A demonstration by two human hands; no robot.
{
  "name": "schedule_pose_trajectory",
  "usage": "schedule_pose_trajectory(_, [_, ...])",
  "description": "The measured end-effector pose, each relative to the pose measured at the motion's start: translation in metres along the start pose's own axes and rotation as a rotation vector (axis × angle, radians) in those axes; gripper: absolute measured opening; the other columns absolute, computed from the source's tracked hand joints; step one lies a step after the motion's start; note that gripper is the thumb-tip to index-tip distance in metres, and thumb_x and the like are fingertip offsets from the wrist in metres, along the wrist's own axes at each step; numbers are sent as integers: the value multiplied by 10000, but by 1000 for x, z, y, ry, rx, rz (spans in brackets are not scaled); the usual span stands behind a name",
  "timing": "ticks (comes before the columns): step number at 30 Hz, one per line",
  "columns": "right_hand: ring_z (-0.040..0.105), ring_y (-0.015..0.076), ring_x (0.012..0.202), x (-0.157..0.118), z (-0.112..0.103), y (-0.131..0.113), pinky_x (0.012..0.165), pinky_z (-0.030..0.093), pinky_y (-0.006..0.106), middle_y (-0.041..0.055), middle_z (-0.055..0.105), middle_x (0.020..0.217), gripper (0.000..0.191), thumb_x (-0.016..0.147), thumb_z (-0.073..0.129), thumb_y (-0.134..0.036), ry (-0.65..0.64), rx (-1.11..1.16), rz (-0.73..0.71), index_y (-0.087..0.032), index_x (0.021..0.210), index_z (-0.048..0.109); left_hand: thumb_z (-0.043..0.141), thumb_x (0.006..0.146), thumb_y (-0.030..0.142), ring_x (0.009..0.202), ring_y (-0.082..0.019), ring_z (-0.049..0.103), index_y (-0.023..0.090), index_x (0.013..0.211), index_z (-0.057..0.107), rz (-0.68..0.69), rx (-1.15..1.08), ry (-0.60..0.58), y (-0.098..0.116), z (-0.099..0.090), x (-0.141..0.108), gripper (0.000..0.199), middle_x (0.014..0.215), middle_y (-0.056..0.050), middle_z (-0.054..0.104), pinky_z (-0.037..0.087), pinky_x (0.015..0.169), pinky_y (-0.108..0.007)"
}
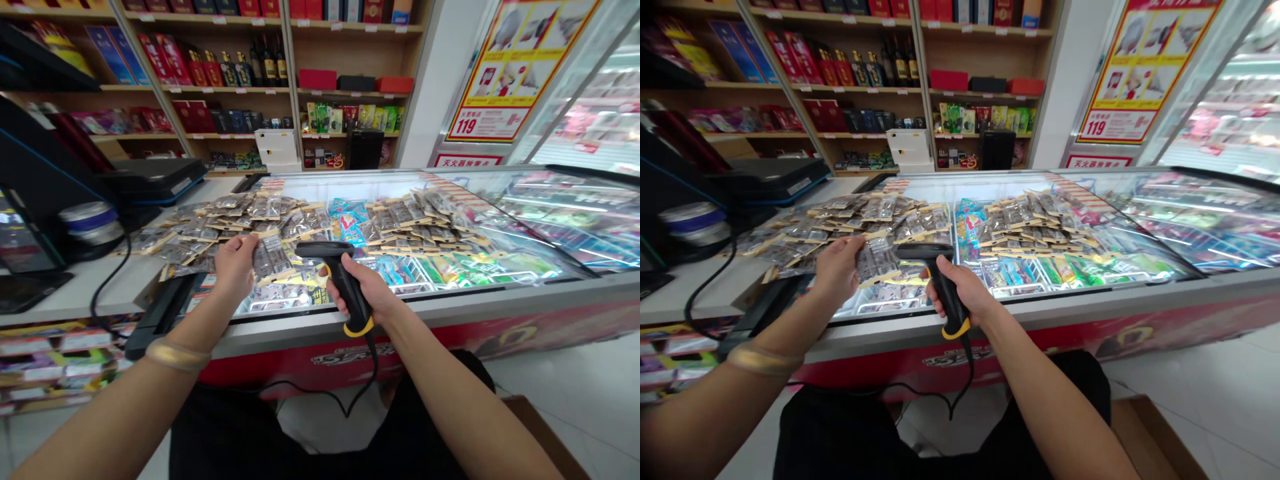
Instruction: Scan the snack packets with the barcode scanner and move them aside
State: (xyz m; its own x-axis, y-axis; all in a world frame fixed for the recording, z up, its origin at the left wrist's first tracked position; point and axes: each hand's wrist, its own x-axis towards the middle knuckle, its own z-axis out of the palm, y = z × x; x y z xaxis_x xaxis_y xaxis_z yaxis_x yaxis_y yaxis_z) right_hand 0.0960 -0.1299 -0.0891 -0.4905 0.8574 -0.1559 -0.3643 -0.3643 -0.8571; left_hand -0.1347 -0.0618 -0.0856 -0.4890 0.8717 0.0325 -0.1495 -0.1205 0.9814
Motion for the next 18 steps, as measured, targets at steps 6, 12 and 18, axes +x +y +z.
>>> schedule_pose_trajectory(6, [486,85,412,-39,-41,-42,376,402,188,-24,550,583,510,848,613,-666,108,108,-212,-162,917,648,697,665,288,544,-121,507,224,668,548,88,-14,-153,29,70,-11,163,576,41,511,466,557,-253])
schedule_pose_trajectory(12, [452,85,443,-83,-103,-99,384,395,186,-19,526,594,496,854,612,-659,305,139,-467,-165,876,646,669,714,245,442,-72,404,196,613,517,85,-84,-348,38,191,-27,189,513,67,450,332,463,-193])
schedule_pose_trajectory(18, [444,86,447,-102,-153,-130,387,405,183,-11,517,605,517,930,493,-650,382,217,-543,-157,887,641,593,788,181,473,-98,471,197,633,509,-29,-46,-387,36,283,-38,177,529,60,452,398,508,-217])
